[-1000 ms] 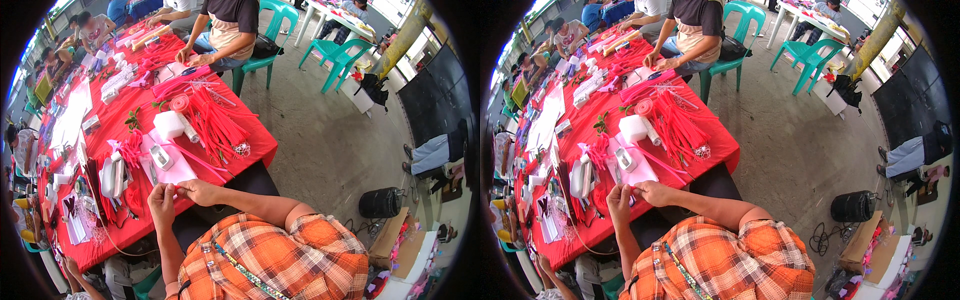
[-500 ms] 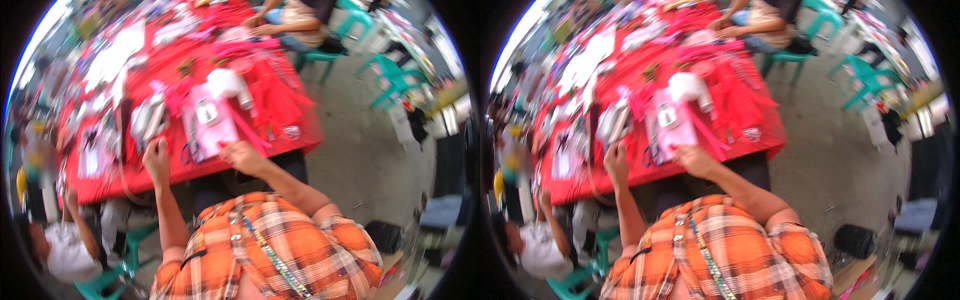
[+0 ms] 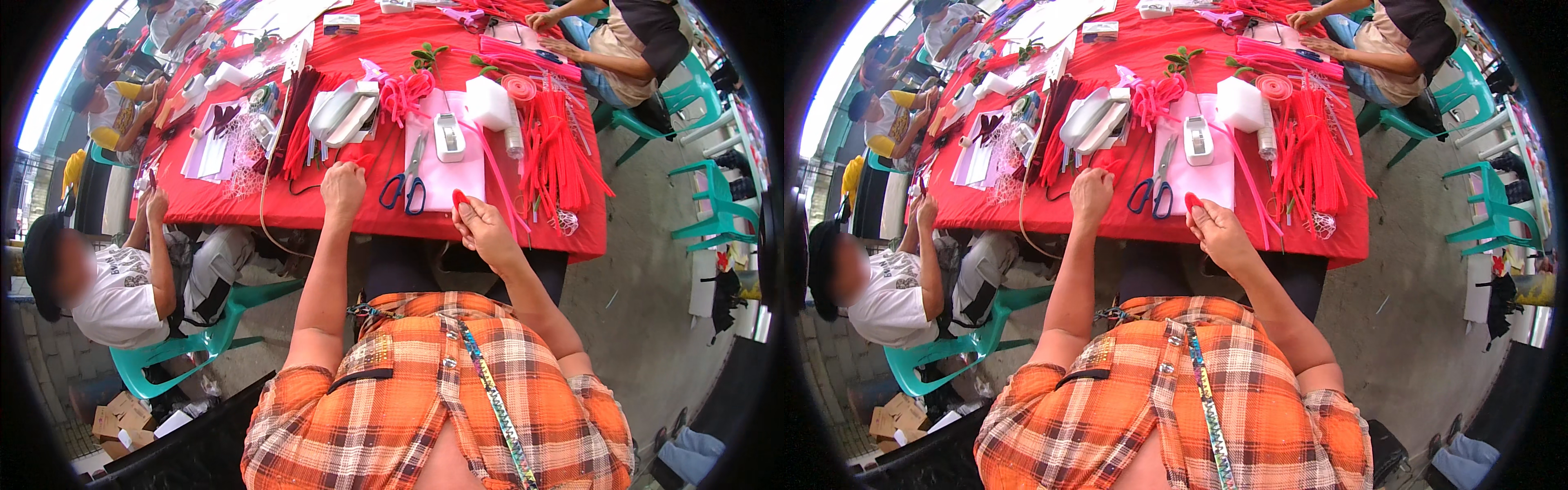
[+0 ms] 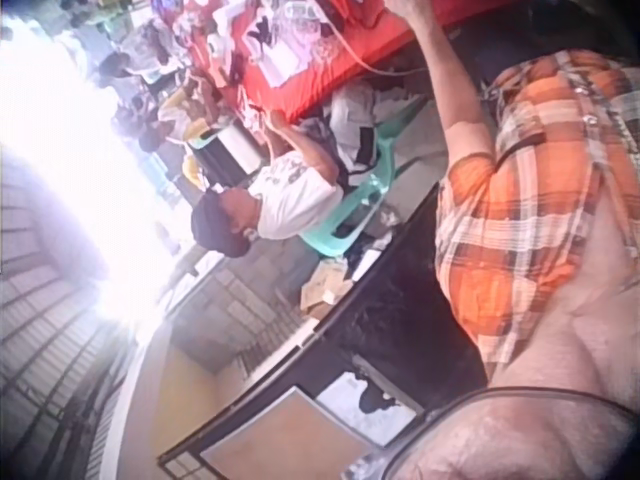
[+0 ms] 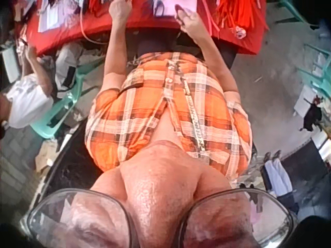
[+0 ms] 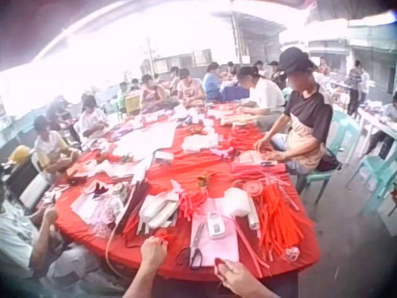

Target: The person assembles artificial flowers by folding and tying pink ribbons around a green stem.

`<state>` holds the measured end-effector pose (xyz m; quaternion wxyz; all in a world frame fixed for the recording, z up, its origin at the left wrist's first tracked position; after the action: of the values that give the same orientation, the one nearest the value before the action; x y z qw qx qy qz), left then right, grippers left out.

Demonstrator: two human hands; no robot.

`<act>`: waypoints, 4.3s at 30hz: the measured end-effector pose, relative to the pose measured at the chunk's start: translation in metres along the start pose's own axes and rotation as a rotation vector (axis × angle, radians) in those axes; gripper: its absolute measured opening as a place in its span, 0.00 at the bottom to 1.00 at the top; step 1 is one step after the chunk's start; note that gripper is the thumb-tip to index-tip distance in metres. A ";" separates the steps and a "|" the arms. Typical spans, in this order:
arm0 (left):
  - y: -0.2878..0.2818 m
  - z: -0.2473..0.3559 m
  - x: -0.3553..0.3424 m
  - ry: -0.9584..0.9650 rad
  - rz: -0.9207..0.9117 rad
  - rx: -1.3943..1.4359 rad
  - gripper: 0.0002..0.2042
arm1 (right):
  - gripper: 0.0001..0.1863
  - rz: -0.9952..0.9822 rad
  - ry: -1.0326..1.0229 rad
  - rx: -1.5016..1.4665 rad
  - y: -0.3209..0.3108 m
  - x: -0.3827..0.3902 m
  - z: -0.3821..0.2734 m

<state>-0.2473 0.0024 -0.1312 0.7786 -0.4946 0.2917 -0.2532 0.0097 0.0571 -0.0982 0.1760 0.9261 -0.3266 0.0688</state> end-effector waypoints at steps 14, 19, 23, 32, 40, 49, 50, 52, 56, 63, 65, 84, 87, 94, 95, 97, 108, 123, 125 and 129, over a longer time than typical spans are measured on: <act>-0.024 0.033 -0.007 0.168 0.143 0.085 0.06 | 0.13 0.024 -0.054 -0.032 -0.006 -0.002 0.004; -0.031 0.075 0.020 -0.214 -0.444 1.183 0.07 | 0.12 0.046 -0.258 0.072 -0.013 -0.014 -0.001; -0.030 0.118 0.058 -0.310 -0.786 1.528 0.05 | 0.09 0.039 -0.366 0.082 0.007 -0.015 -0.024; -0.023 0.137 0.067 -0.216 -0.849 1.358 0.04 | 0.12 -0.067 -0.212 -0.100 -0.003 0.000 -0.017; -0.031 0.143 0.071 -0.120 -0.925 1.260 0.04 | 0.13 -0.092 -0.080 -0.271 -0.007 0.006 -0.009; -0.038 0.148 0.074 0.087 -0.662 1.084 0.08 | 0.13 -0.077 -0.044 -0.305 -0.008 0.010 -0.017; -0.039 0.149 0.073 0.039 -0.680 1.117 0.09 | 0.13 -0.072 -0.047 -0.313 -0.008 0.010 -0.018; -0.044 0.149 0.072 -0.057 -0.717 1.181 0.10 | 0.12 -0.045 -0.022 -0.329 -0.014 0.010 -0.017; -0.045 0.149 0.067 0.088 -0.736 1.091 0.09 | 0.12 -0.087 -0.042 -0.418 -0.016 0.012 -0.016; -0.029 0.143 0.067 -0.001 -0.872 1.321 0.07 | 0.12 -0.086 -0.049 -0.407 -0.017 0.013 -0.020; -0.034 0.141 0.065 -0.015 -0.901 1.388 0.07 | 0.12 -0.043 -0.027 -0.285 -0.020 0.015 -0.025; -0.052 0.167 0.060 0.082 -0.784 1.088 0.07 | 0.12 0.112 -0.215 0.226 -0.024 0.011 -0.024; -0.053 0.161 0.055 0.074 -0.678 1.124 0.07 | 0.14 0.083 -0.249 0.254 -0.022 0.011 -0.026; -0.047 0.151 0.050 0.056 -0.690 1.070 0.07 | 0.15 -0.191 0.045 -0.133 -0.001 0.031 -0.023; -0.049 0.155 0.054 0.056 -0.709 1.063 0.07 | 0.15 -0.115 -0.044 0.069 -0.009 0.027 -0.028; -0.049 0.161 0.060 0.063 -0.751 1.068 0.07 | 0.14 0.040 -0.217 0.473 -0.023 0.021 -0.040; -0.047 0.160 0.065 0.044 -0.850 1.174 0.09 | 0.10 0.009 -0.220 0.444 -0.018 0.018 -0.040; -0.044 0.157 0.065 0.003 -0.663 1.268 0.07 | 0.08 0.141 -0.335 0.612 -0.020 0.010 -0.039; -0.045 0.153 0.065 0.013 -0.579 1.246 0.07 | 0.07 0.157 -0.325 0.650 -0.020 0.008 -0.035; -0.049 0.150 0.062 0.040 -0.454 1.283 0.07 | 0.06 0.206 -0.374 0.661 -0.018 0.009 -0.030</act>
<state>-0.1031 0.0349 -0.0480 0.8398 0.0209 -0.0129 -0.5423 0.0277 0.0760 -0.0728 -0.2023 0.8917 -0.4046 0.0175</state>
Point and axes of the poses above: each hand's wrist, its own x-axis away from the middle knuckle, its own y-axis out of the palm, z = x × y, the point moved 8 cm from there along -x, towards the middle knuckle, and after that the axes turned 5 degrees about -y, right-handed, at the moved point
